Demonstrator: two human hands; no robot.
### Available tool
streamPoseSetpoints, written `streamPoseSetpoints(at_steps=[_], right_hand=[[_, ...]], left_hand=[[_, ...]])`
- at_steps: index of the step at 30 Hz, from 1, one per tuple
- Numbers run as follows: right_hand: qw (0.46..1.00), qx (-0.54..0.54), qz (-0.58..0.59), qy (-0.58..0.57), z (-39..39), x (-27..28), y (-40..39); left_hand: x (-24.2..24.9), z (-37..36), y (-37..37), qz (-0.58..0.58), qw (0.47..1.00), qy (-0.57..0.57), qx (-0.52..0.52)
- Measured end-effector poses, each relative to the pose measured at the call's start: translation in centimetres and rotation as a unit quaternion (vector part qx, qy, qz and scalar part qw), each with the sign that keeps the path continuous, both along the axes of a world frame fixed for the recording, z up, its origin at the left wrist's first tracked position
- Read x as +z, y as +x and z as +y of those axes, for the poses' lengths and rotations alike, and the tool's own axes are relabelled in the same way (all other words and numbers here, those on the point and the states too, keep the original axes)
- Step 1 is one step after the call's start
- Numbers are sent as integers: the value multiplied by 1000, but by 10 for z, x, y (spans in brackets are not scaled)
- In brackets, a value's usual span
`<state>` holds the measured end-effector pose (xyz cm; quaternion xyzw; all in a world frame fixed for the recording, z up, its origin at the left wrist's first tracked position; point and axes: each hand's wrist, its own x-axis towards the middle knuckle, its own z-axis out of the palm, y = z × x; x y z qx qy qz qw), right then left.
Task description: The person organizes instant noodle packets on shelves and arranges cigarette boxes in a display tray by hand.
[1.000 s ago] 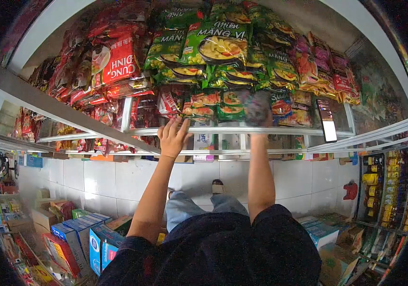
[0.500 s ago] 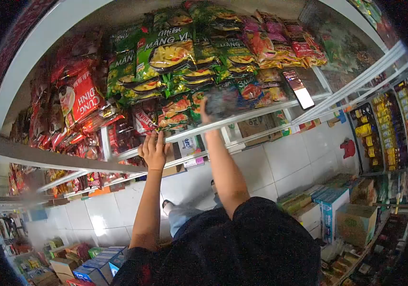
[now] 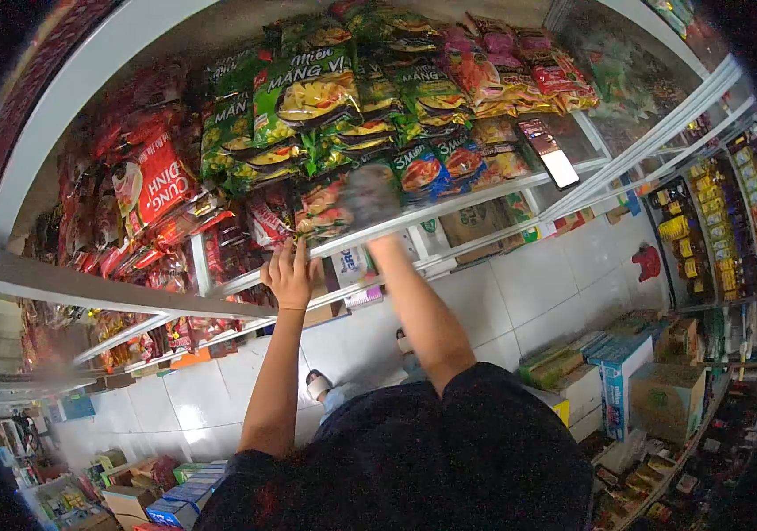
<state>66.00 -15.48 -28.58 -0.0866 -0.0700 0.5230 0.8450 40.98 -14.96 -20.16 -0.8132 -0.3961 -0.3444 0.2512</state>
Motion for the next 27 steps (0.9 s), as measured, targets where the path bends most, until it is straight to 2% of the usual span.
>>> streamPoseSetpoints(at_steps=[1, 2, 3, 4, 5, 8, 9, 11, 13, 15, 16, 17, 18, 20, 21, 22, 23, 24, 26, 27], right_hand=[[1000, -6, -15, 25, 2, -2, -3], [991, -102, 7, -81, -21, 64, 8], [995, -38, -88, 1, -41, 94, 25], [994, -106, -1, 13, -47, 111, 31], [988, -142, 51, -41, -45, 106, 44], [991, -98, 90, 7, -36, 87, 50], [988, -37, 65, 132, -31, 81, 48], [997, -74, -32, 8, -23, 65, 33], [984, -32, 173, -13, -12, 65, -10], [982, -25, 176, -64, -6, 72, -71], [976, 28, 204, -69, 2, 62, -93], [983, 56, 171, -21, 5, 71, -111], [983, 59, 171, -22, 3, 81, -112], [990, 46, 109, -83, 2, 88, -112], [992, 95, 81, -10, -5, 82, -93], [983, 98, 153, 12, -4, 55, -60], [995, 29, 97, -12, -14, 59, -30], [986, -74, 98, -109, -22, 76, -5], [996, -37, 66, -42, -27, 63, 44], [997, -34, 65, -39, -20, 61, 38]], left_hand=[[1, 0, -1, -4, 1000, 0, -7], [1, 1, 0, -8, 1000, 1, -13], [0, 2, 0, -12, 1000, 7, -16], [2, 1, -1, -6, 1000, 3, -12], [2, 0, -1, -8, 1000, 2, -16], [1, 1, 1, -18, 1000, 10, -20], [0, 2, 1, -22, 999, 17, -22], [-1, 3, 2, -23, 999, 20, -22], [-2, 3, 1, -21, 999, 23, -22], [-3, 3, 2, -22, 999, 29, -24], [-2, 3, 1, -22, 999, 29, -23], [-2, 4, 1, -23, 999, 29, -24], [-2, 4, 2, -24, 999, 29, -25], [0, 2, 1, -19, 999, 25, -22], [2, 2, 1, -13, 999, 23, -23], [3, 2, 0, -12, 999, 23, -19], [4, 0, 1, -3, 1000, 8, -15], [5, -1, 0, 7, 1000, -6, -12], [0, 3, 0, -3, 1000, 4, -21], [-2, 5, 0, -7, 1000, 17, -20]])
